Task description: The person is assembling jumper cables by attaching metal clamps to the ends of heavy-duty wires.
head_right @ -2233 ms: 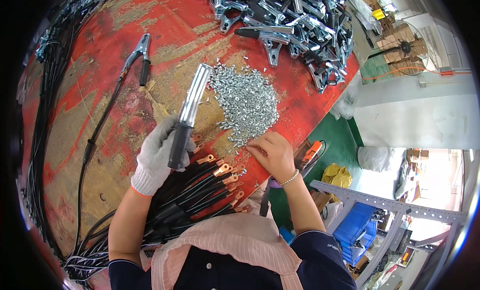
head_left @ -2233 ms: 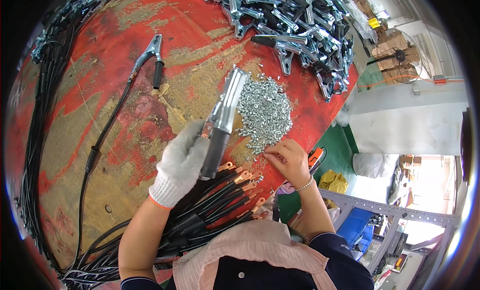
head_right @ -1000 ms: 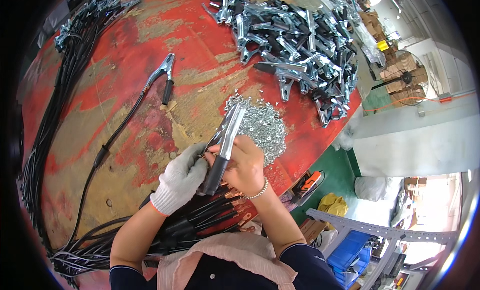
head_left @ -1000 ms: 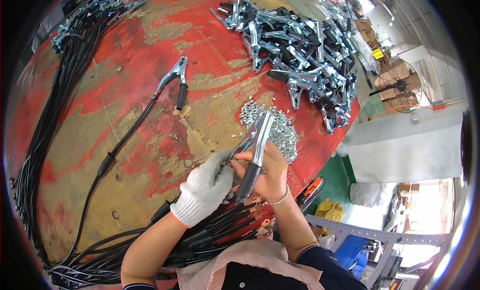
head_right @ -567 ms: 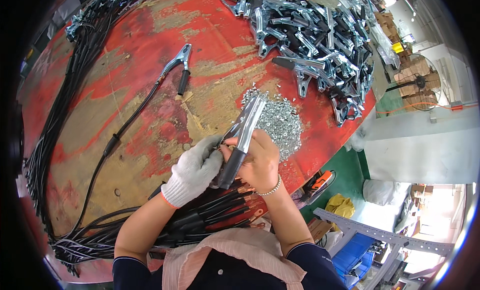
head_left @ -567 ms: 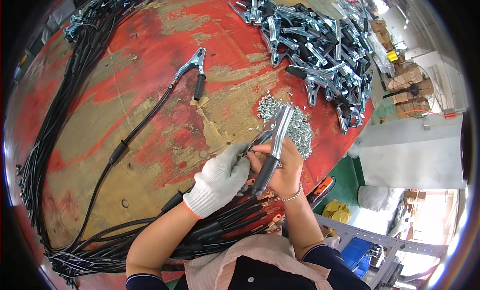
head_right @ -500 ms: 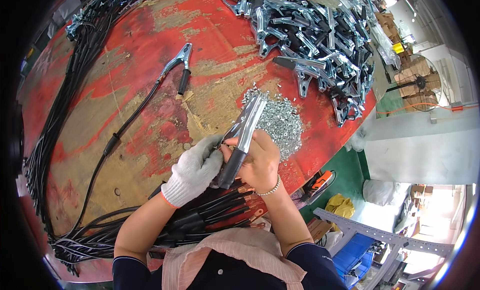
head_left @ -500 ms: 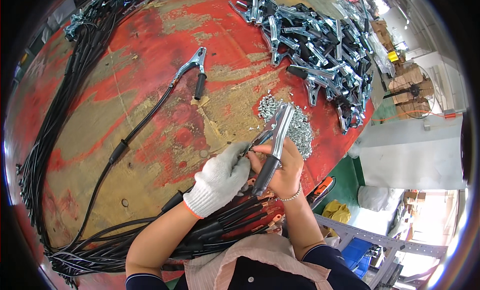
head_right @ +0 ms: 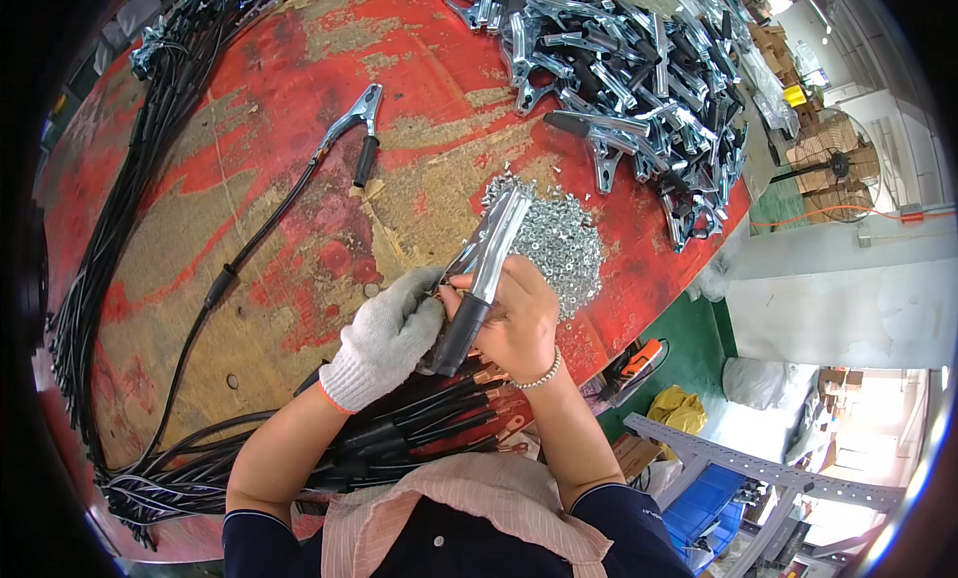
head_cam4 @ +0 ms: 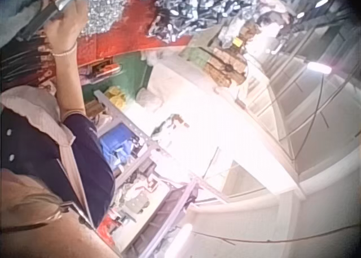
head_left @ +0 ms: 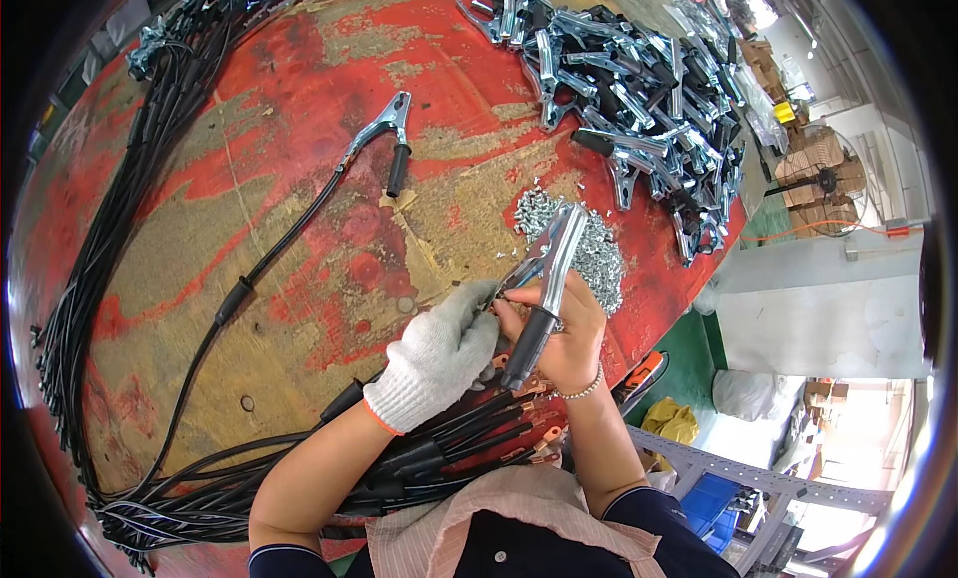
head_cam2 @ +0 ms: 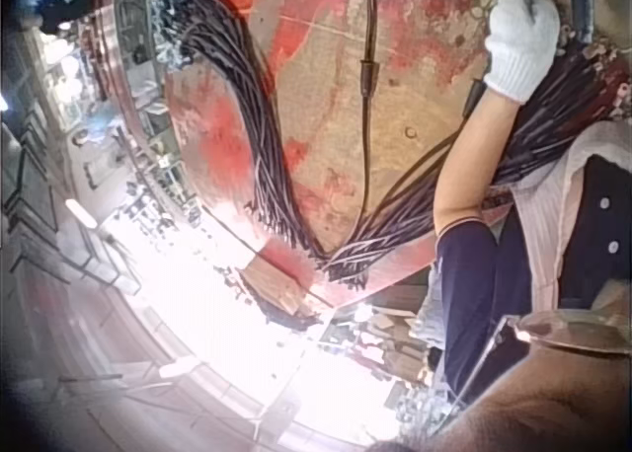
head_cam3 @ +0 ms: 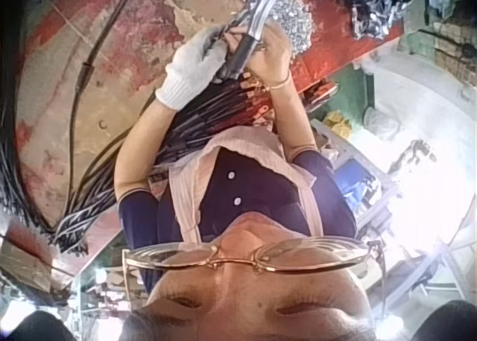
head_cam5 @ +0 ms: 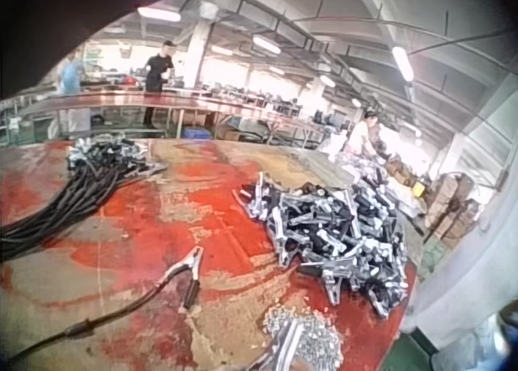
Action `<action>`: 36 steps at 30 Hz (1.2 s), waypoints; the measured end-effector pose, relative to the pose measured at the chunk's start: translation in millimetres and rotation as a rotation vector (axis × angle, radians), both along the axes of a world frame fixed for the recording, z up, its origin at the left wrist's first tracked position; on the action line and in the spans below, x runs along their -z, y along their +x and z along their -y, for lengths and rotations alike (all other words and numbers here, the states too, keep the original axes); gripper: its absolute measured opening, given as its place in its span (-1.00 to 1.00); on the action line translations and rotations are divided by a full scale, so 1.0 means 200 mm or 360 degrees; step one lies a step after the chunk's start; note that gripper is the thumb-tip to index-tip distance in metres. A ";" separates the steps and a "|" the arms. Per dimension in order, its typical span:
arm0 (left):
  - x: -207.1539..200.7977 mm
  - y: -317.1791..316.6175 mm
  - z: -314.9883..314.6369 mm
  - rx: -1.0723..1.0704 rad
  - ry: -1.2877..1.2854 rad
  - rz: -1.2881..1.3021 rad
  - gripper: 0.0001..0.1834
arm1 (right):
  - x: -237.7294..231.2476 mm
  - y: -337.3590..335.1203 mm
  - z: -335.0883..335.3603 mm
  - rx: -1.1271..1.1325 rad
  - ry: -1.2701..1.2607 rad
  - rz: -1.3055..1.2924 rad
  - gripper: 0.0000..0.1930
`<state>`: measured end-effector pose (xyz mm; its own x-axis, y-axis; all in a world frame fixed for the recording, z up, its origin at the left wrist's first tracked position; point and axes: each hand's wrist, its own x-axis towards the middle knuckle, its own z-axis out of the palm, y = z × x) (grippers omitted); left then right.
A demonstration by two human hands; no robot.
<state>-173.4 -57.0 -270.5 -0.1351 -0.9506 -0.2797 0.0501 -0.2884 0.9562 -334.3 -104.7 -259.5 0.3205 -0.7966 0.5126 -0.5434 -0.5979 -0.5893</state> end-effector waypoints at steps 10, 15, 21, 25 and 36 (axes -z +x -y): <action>-0.08 0.02 0.01 0.0053 0.0110 0.0105 -0.60 | 0.02 0.00 0.01 -0.0030 -0.0044 0.0005 -0.73; -0.13 0.03 0.03 0.0087 0.0211 0.0087 -0.60 | 0.00 0.01 0.00 -0.0021 -0.0032 0.0050 -0.75; -0.08 0.02 0.01 0.0049 0.0153 0.0059 -0.60 | 0.02 0.01 0.00 -0.0006 -0.0181 -0.0089 -0.72; -0.07 0.02 0.02 0.0049 0.0132 0.0090 -0.60 | 0.00 -0.01 0.00 -0.0116 -0.0196 -0.0080 -0.70; -0.08 0.01 0.02 0.0057 0.0184 -0.0021 -0.61 | 0.01 -0.11 -0.01 -0.0218 -0.0310 -0.0225 -0.75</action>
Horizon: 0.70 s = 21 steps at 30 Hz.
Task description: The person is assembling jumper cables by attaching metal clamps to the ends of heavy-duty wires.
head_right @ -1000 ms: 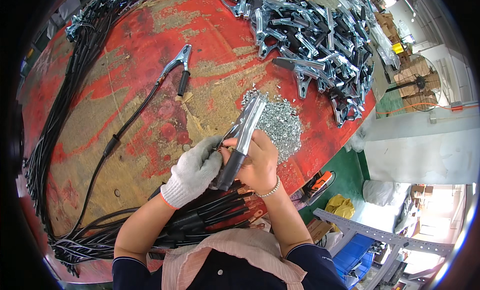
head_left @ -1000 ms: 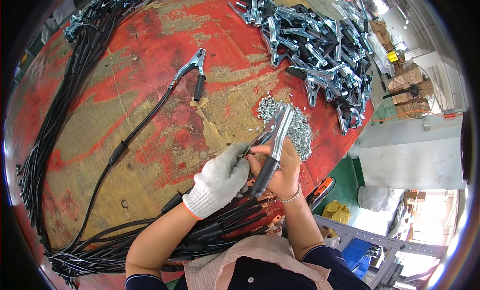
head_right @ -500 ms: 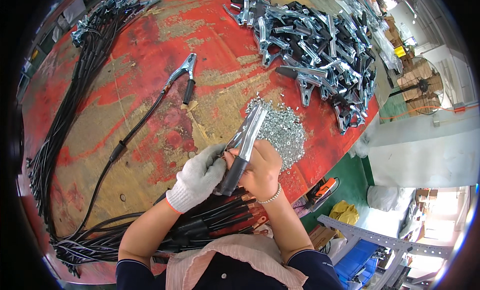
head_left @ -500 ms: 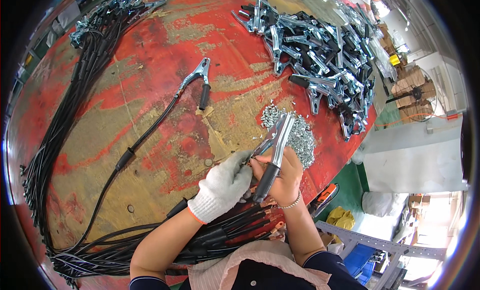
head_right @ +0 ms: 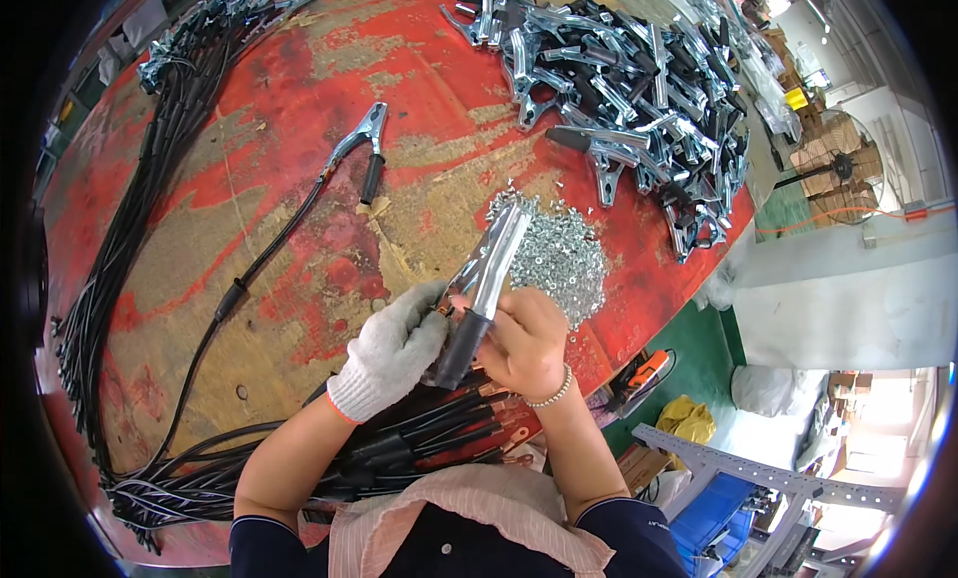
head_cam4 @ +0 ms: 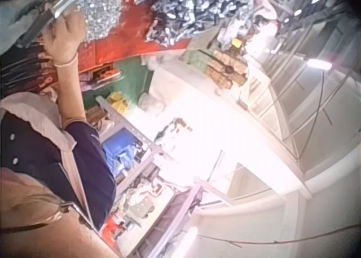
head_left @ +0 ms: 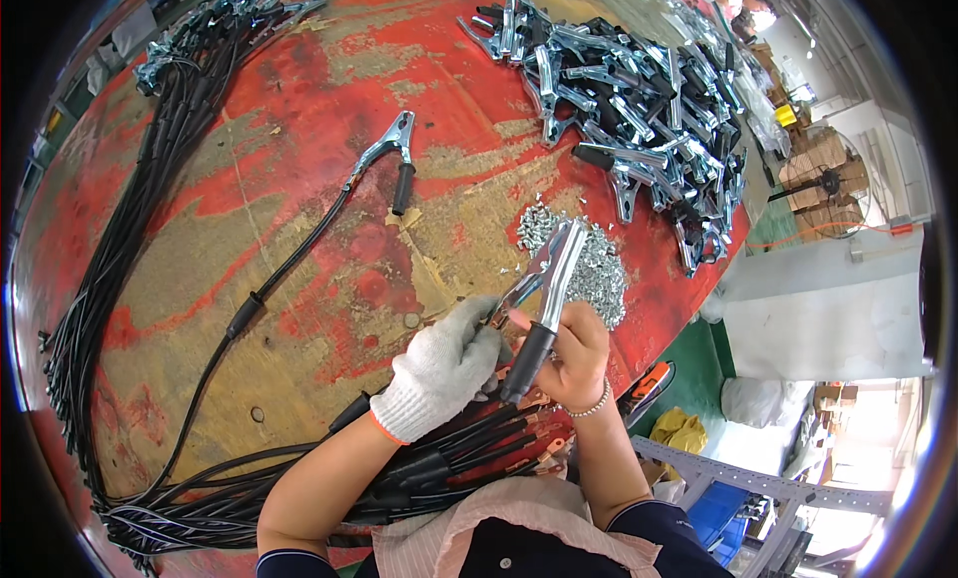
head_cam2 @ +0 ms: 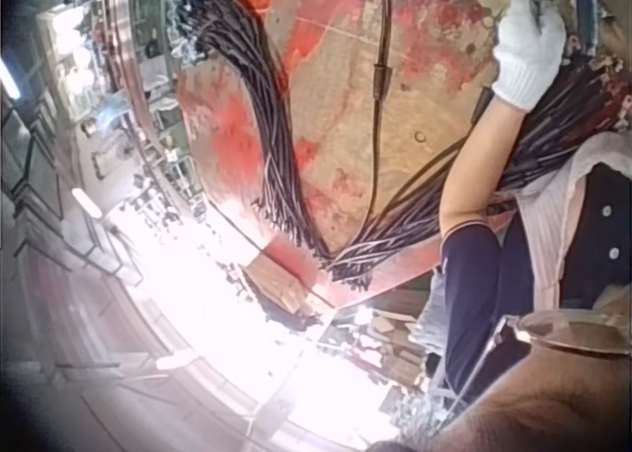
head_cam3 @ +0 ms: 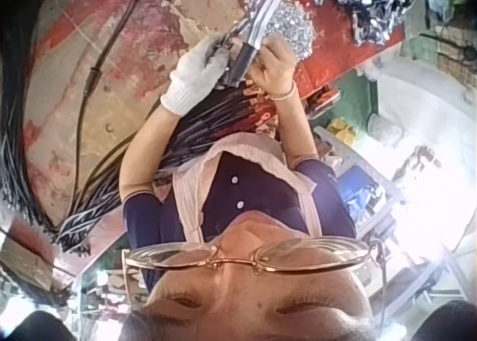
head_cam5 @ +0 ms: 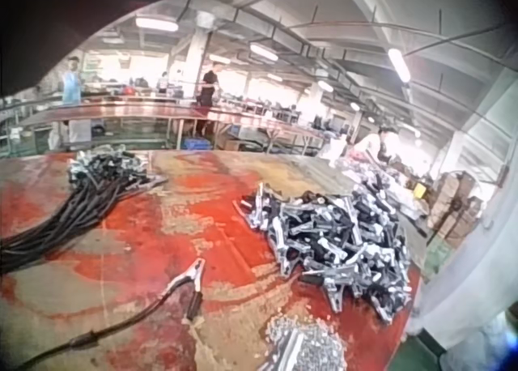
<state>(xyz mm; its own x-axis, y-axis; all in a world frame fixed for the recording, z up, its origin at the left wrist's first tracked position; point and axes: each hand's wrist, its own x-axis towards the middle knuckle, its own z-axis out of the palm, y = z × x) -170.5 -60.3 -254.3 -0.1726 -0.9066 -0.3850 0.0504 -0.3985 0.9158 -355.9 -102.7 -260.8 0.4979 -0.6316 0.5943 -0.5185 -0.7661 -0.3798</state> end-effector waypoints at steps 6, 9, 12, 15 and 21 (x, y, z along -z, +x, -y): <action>0.01 -0.01 -0.01 -0.0027 -0.0018 -0.0012 -0.61 | 0.00 -0.01 0.01 -0.0022 0.0049 -0.0045 -0.75; -0.02 0.00 0.00 -0.0012 0.0071 -0.0060 -0.61 | 0.03 -0.04 0.02 -0.0060 0.0048 0.0058 -0.72; -0.02 0.01 0.00 -0.0008 0.0058 -0.0009 -0.61 | -0.03 0.02 0.01 -0.0011 0.0132 0.0006 -0.68; -0.01 0.00 0.00 -0.0030 0.0018 -0.0051 -0.61 | 0.03 -0.01 0.01 -0.0001 0.0098 0.0074 -0.63; 0.01 -0.01 0.01 -0.0063 -0.0210 0.0100 -0.60 | 0.02 -0.06 0.04 -0.0138 0.0173 0.0053 -0.73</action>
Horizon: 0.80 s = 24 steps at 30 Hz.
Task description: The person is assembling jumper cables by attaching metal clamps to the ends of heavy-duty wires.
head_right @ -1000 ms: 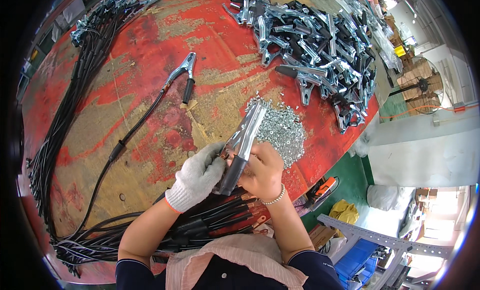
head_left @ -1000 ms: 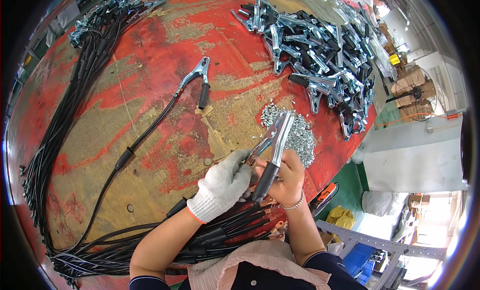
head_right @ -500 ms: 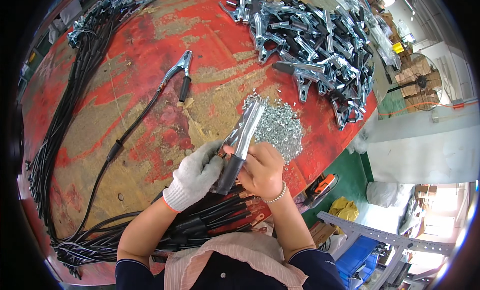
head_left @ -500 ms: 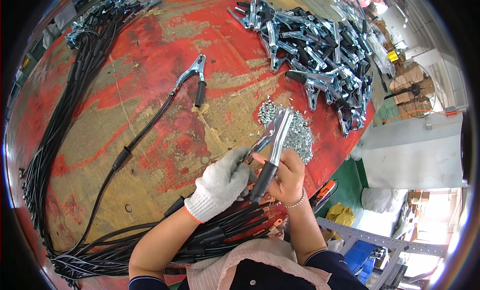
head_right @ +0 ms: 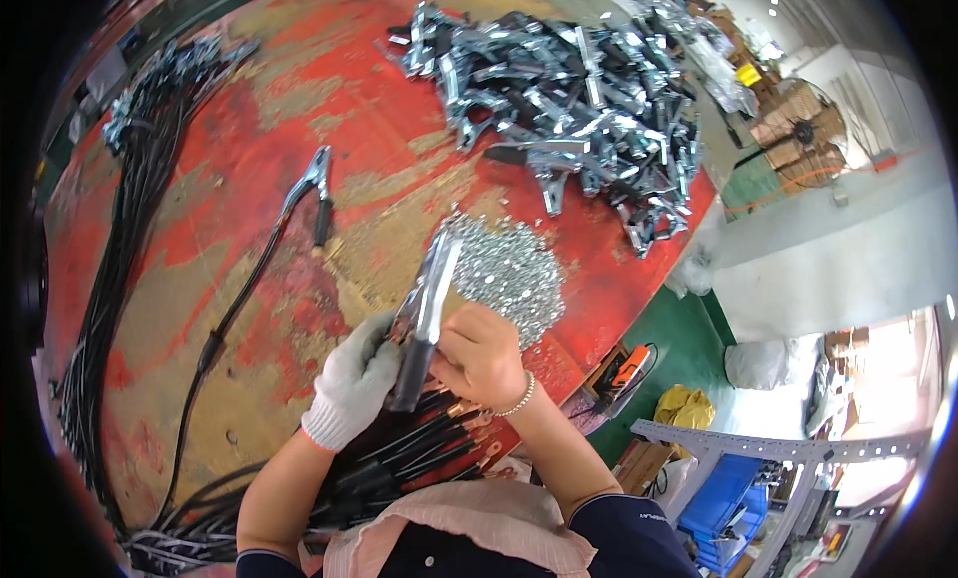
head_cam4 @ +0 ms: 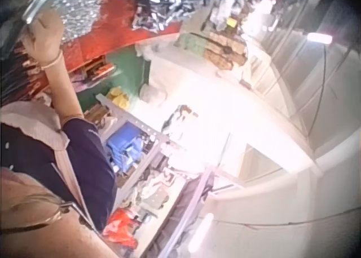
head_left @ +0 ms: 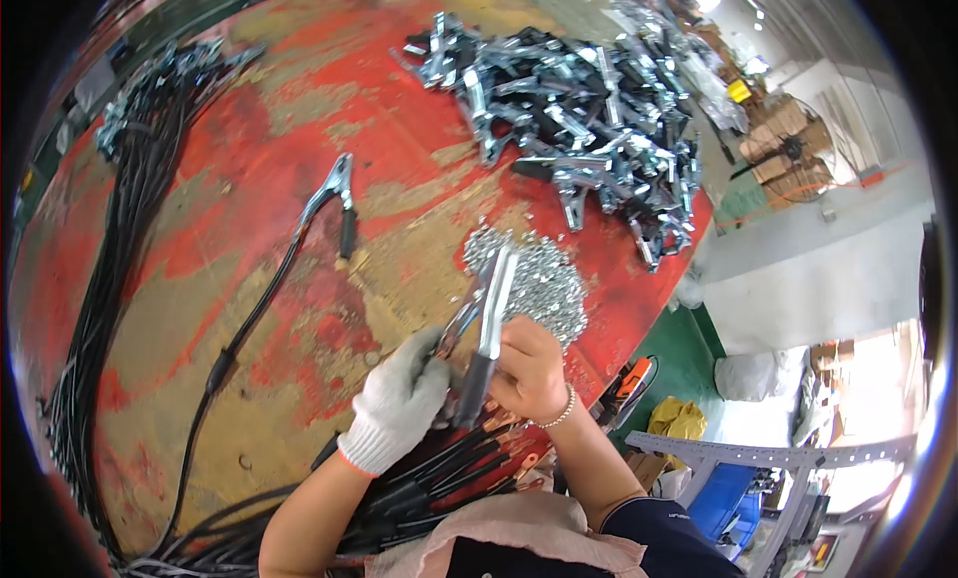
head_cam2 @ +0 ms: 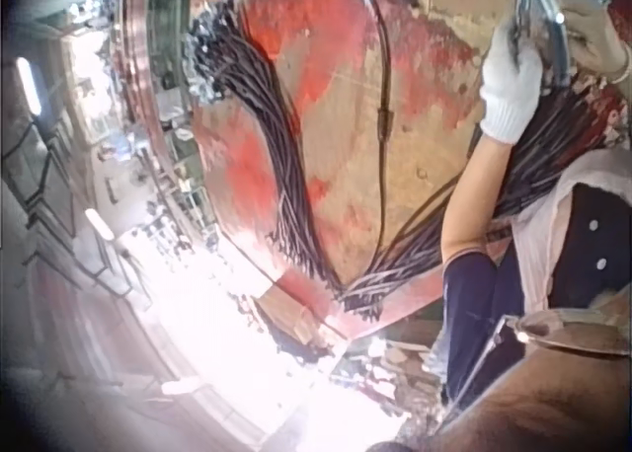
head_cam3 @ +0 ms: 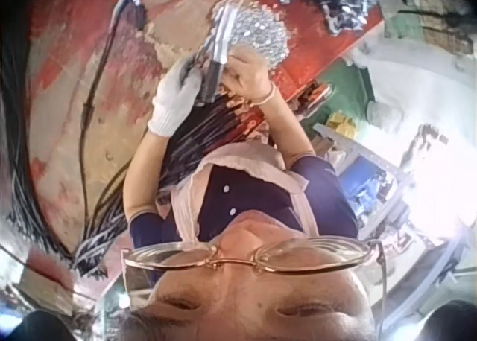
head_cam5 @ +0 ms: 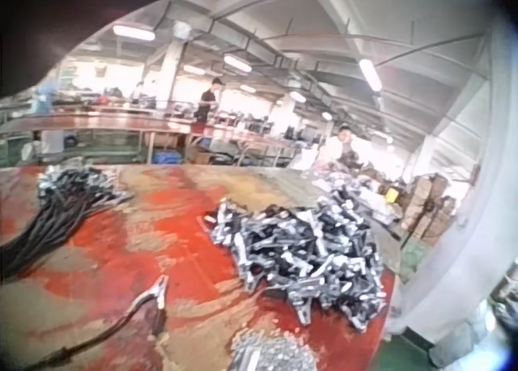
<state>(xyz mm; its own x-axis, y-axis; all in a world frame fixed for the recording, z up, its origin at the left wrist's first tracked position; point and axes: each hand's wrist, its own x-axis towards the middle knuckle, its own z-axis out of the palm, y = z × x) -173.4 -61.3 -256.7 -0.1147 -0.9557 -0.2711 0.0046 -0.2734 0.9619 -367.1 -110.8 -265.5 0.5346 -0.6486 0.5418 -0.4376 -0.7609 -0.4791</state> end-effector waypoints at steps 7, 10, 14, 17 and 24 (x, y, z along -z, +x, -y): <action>-0.08 0.13 0.15 -0.0499 -0.0552 0.0590 -0.63 | 0.01 -0.32 0.36 0.0568 -0.0240 -0.0152 -0.78; -0.09 0.31 0.34 -0.0501 -0.0573 0.1705 -0.60 | -0.07 -0.46 0.60 0.0820 -0.0254 -0.0459 -0.71; 0.02 0.47 0.54 -0.0328 -0.0156 0.2318 -0.57 | -0.04 -0.54 0.94 0.0958 -0.0641 -0.0834 -0.72; 0.08 0.56 0.52 -0.0370 -0.0255 0.2550 -0.57 | 0.01 -0.53 1.12 0.0857 -0.0605 -0.0970 -0.77; -0.11 0.30 0.10 -0.0025 -0.0847 0.1868 -0.76 | -0.18 -0.69 1.28 0.0457 -0.0286 -0.1123 -0.76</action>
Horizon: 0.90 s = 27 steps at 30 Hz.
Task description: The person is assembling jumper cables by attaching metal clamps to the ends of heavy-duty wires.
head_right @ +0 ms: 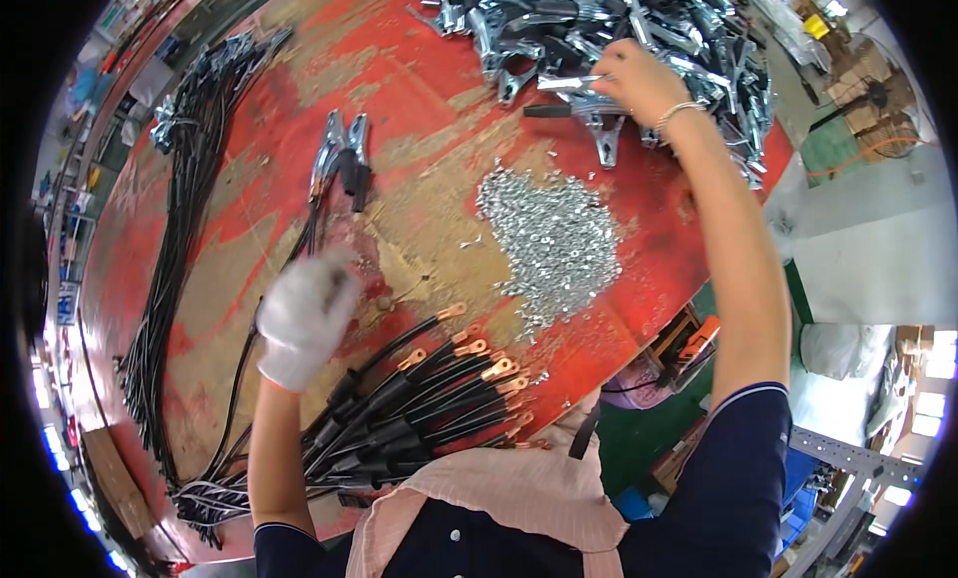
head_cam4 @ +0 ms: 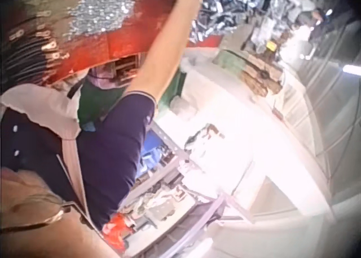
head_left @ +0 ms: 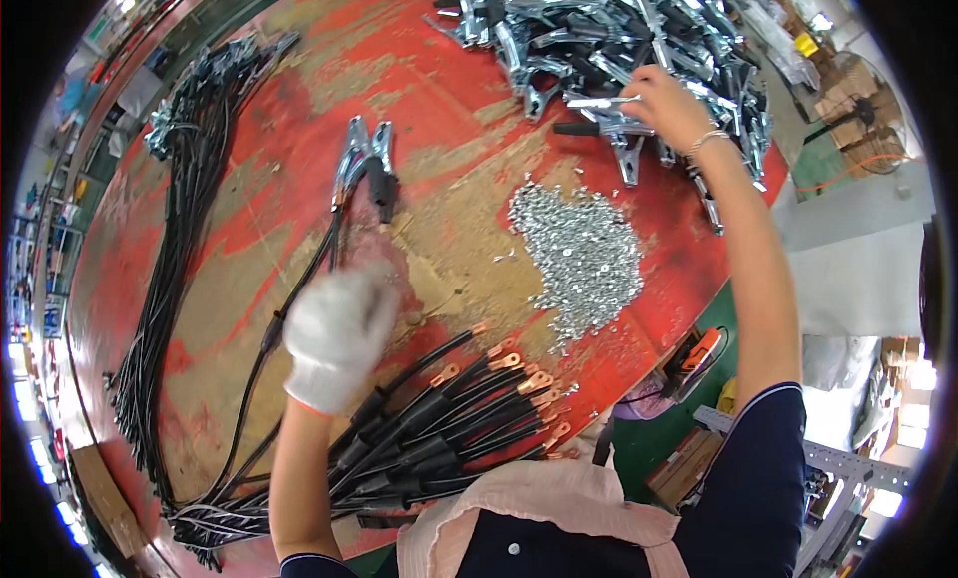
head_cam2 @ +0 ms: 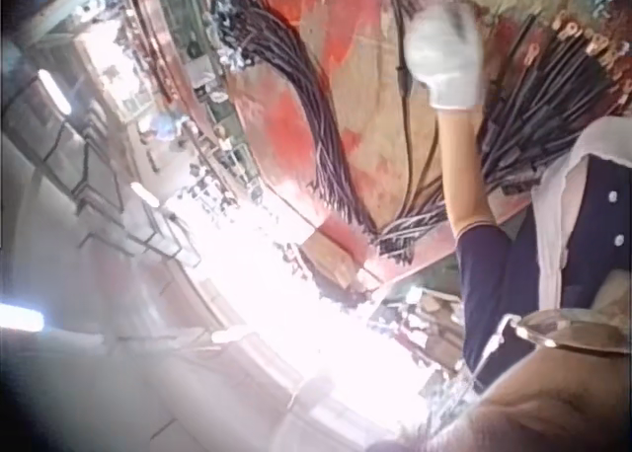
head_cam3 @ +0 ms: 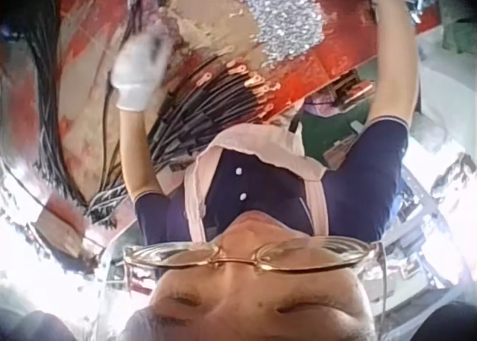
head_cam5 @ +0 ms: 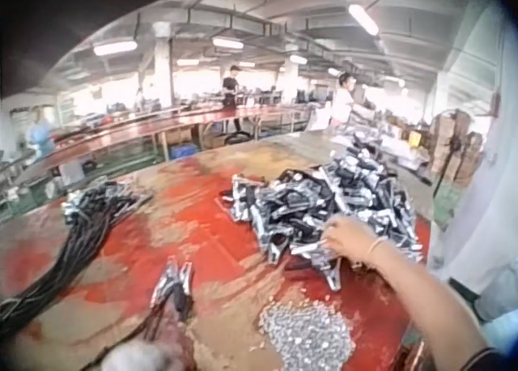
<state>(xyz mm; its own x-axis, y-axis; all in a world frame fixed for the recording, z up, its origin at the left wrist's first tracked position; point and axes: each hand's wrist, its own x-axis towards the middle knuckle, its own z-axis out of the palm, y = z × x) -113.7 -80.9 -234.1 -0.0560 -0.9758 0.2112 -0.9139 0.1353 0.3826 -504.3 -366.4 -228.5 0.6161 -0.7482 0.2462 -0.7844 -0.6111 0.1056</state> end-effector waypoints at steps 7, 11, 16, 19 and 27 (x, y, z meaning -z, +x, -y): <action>0.17 -0.26 -0.08 0.0408 0.0377 0.0402 -0.79 | -0.36 0.10 -0.52 0.0402 0.0873 0.0970 -0.64; 0.22 -0.31 -0.08 0.0224 0.0404 0.0375 -0.82 | -0.20 0.14 -0.89 -0.0011 0.1222 0.1526 -0.47; 0.18 -0.09 0.04 0.0008 0.1199 -0.1269 -0.70 | 0.03 0.15 -1.25 0.0026 0.1503 0.2442 -0.38; 0.18 -0.07 0.03 0.0143 0.1550 -0.1528 -0.64 | 0.15 0.17 -1.33 -0.0081 0.1664 0.3011 -0.36; 0.09 -0.23 -0.08 -0.0018 0.1440 -0.1794 -0.67 | 0.11 0.36 -1.31 -0.0182 0.1332 0.3411 -0.55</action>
